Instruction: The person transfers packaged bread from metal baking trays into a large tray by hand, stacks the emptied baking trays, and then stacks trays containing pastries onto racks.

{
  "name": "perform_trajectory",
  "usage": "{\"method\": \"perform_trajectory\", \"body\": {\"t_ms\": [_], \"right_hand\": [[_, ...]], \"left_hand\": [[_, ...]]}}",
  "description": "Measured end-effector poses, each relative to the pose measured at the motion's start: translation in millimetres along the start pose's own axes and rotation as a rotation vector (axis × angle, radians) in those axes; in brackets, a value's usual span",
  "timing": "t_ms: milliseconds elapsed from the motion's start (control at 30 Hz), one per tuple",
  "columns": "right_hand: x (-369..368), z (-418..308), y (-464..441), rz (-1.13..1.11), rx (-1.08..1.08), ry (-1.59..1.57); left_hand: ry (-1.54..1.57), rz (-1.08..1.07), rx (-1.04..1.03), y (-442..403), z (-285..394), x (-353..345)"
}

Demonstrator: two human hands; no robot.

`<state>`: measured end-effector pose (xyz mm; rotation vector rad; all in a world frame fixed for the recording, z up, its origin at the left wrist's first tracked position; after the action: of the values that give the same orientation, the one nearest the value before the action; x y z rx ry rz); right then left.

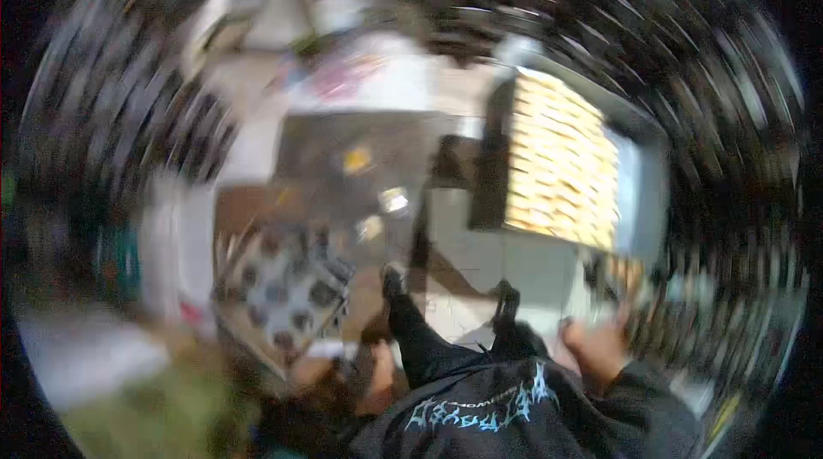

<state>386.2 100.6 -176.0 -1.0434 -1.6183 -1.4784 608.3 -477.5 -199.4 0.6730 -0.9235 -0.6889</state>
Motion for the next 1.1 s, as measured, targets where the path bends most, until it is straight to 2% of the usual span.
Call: {"method": "perform_trajectory", "body": {"t_ms": [67, 100, 133, 167, 200, 233, 267, 300, 333, 367, 400, 433, 533, 567, 633, 700, 767, 800, 833, 900, 967, 1033, 1067, 1100], "right_hand": [[18, 93, 71, 0.123, -0.497, -0.066], [130, 35, 126, 0.35, -0.617, -0.198], [84, 97, 149, 0.259, -0.675, -0.289], [40, 148, 171, 0.168, -0.702, -0.386], [18, 178, 180, -0.021, -0.757, -0.463], [0, 205, 177, -0.218, -0.771, -0.539], [-12, 232, 165, -0.226, -0.795, -0.574], [-25, 259, 154, -0.233, -0.82, -0.608], [-49, 306, 112, -0.105, -0.825, -0.68], [-84, 369, 57, 0.046, -0.824, -0.731], [-105, 400, 15, 0.167, -0.834, -0.799], [-129, 433, -9, 0.143, -0.849, -0.842], [-82, 501, -91, 0.151, -1.034, -1.062], [-111, 528, -135, 0.336, -1.127, -1.34], [-162, 580, -222, 0.875, -1.238, -1.881], [-197, 610, -287, 0.916, -1.357, -2.054], [-215, 620, -314, 0.946, -1.399, -2.282], [-208, 622, -324, 0.985, -1.447, -2.38], [-202, 619, -321, 0.93, -1.482, -2.436], [-214, 620, -320, 1.063, -1.371, -2.413], [-209, 622, -294, 0.881, -1.431, -2.269], [-145, 611, -247, 0.959, -1.383, -2.248], [-181, 618, -228, 0.884, -1.307, -2.32], [-179, 603, -186, 0.918, -1.197, -2.316]], "left_hand": [[-0.18, -0.189, -0.199, 27, 98, -48], [-0.292, -0.234, -0.297, 33, 149, -73], [-0.396, -0.271, -0.374, 49, 198, -98], [-1.046, -0.351, -0.787, -10, 196, -135], [-0.295, -0.371, -0.491, 37, 252, -139], [0.012, -0.459, -0.216, 93, 285, -155], [0.2, -0.629, -0.283, 69, 275, -172], [0.001, -0.225, -0.258, 126, 283, -174], [0.584, -0.757, 0.099, 92, 239, -196], [0.25, -0.519, -0.113, 113, 237, -234], [-0.037, -0.355, -0.188, 142, 239, -277], [-0.225, -0.3, -0.203, 165, 241, -318], [-0.588, -0.273, -0.218, 208, 238, -410], [-0.673, -0.265, -0.217, 218, 237, -431], [-0.813, -0.24, -0.207, 240, 238, -467], [-0.917, -0.22, -0.203, 256, 242, -499], [-1.007, -0.201, -0.203, 269, 248, -519], [-1.041, -0.198, -0.205, 276, 251, -527], [-1.07, -0.196, -0.209, 282, 253, -531], [-1.118, -0.208, -0.217, 297, 253, -533], [-1.138, -0.258, -0.233, 314, 246, -531], [-1.14, -0.348, -0.251, 335, 234, -523], [-1.138, -0.423, -0.277, 345, 225, -523], [-1.131, -0.509, -0.301, 357, 213, -524]]}}
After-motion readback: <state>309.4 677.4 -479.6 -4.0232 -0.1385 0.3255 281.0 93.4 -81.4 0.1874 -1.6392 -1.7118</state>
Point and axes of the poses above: each hand's wrist, its own y-axis away from the middle knuckle, its own x-axis out of the back of the hand, z = x × y, the point moved 4 cm from there along -y, towards the middle knuckle, and after that the axes turned 2 degrees about y, right-handed, at the moved point
